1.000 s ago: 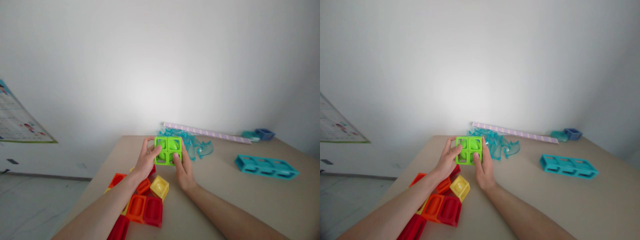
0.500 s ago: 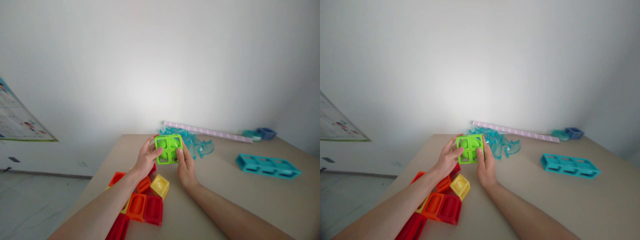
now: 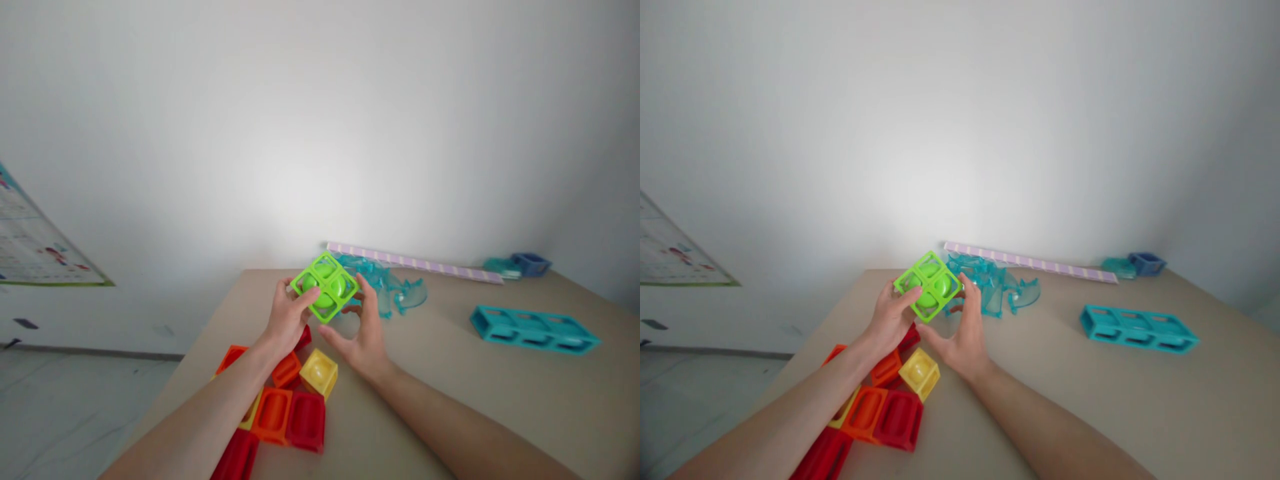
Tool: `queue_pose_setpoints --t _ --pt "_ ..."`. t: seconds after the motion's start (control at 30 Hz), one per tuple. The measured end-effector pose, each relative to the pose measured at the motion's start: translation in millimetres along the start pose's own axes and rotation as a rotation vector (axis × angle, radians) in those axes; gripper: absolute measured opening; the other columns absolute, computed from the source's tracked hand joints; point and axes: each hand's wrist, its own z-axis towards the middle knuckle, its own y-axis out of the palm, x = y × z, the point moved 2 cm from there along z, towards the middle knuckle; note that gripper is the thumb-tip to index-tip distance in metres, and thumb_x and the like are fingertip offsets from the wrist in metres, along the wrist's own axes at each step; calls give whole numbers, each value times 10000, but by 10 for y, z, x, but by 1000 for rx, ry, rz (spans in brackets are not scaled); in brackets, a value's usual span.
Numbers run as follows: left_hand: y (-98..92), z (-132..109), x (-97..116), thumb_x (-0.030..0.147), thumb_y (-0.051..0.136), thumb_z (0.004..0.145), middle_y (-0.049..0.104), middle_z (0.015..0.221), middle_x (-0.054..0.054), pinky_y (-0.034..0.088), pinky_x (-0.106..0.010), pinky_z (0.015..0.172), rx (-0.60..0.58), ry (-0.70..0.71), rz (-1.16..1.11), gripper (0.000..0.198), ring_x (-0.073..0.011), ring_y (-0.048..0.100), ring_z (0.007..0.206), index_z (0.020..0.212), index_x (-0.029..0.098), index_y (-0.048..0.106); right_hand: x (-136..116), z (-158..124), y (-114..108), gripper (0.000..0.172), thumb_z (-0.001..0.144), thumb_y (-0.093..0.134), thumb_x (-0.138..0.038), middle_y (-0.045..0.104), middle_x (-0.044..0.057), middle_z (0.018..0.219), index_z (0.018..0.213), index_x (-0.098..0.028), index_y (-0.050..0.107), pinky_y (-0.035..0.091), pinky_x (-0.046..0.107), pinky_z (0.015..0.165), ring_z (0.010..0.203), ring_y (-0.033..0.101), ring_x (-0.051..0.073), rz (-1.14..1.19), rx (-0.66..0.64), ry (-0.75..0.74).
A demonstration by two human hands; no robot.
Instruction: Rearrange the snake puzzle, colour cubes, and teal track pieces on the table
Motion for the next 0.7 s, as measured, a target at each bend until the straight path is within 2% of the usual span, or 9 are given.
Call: queue_pose_setpoints --t 0.07,0.13,0.23,0.33,0.43,0.7 --pt "13 -2 0 170 822 623 659 886 -13 534 -317 666 -14 -44 -17 493 -173 667 745 962 193 466 -6 6 19 1059 670 768 -378 317 164 1446 1486 -236 109 543 431 808 1188 463 327 -106 -24 -48" --pt "26 -10 3 174 823 626 667 901 -11 538 -321 677 -50 -58 -26 498 -178 671 763 976 206 469 13 19 21 1053 692 743 -357 303 160 1465 1494 -239 70 520 469 859 1239 424 352 -174 -24 -61" --pt "29 -9 14 233 794 681 680 940 5 541 -319 704 -88 -26 -15 439 -174 680 791 1009 239 503 51 42 3 983 700 718 -293 346 149 1441 1480 -240 123 500 475 897 1265 409 339 -182 -9 -80" --pt "13 16 17 285 775 705 695 940 -11 538 -311 722 -78 1 13 364 -180 683 809 1004 219 578 63 59 -15 949 677 722 -240 379 144 1411 1458 -231 183 492 461 914 1256 420 316 -162 -21 -116" --pt "0 30 19 266 794 676 709 931 -37 533 -302 720 -62 23 38 359 -189 680 814 986 187 632 56 60 -22 947 673 723 -217 384 142 1399 1453 -235 187 492 454 912 1248 422 310 -168 -33 -139" --pt "28 -37 40 217 816 645 704 957 -48 533 -287 729 -107 5 65 378 -182 674 829 984 163 656 89 62 -60 1009 652 758 -265 392 161 1362 1461 -220 157 511 459 862 1180 466 318 -185 46 -113"
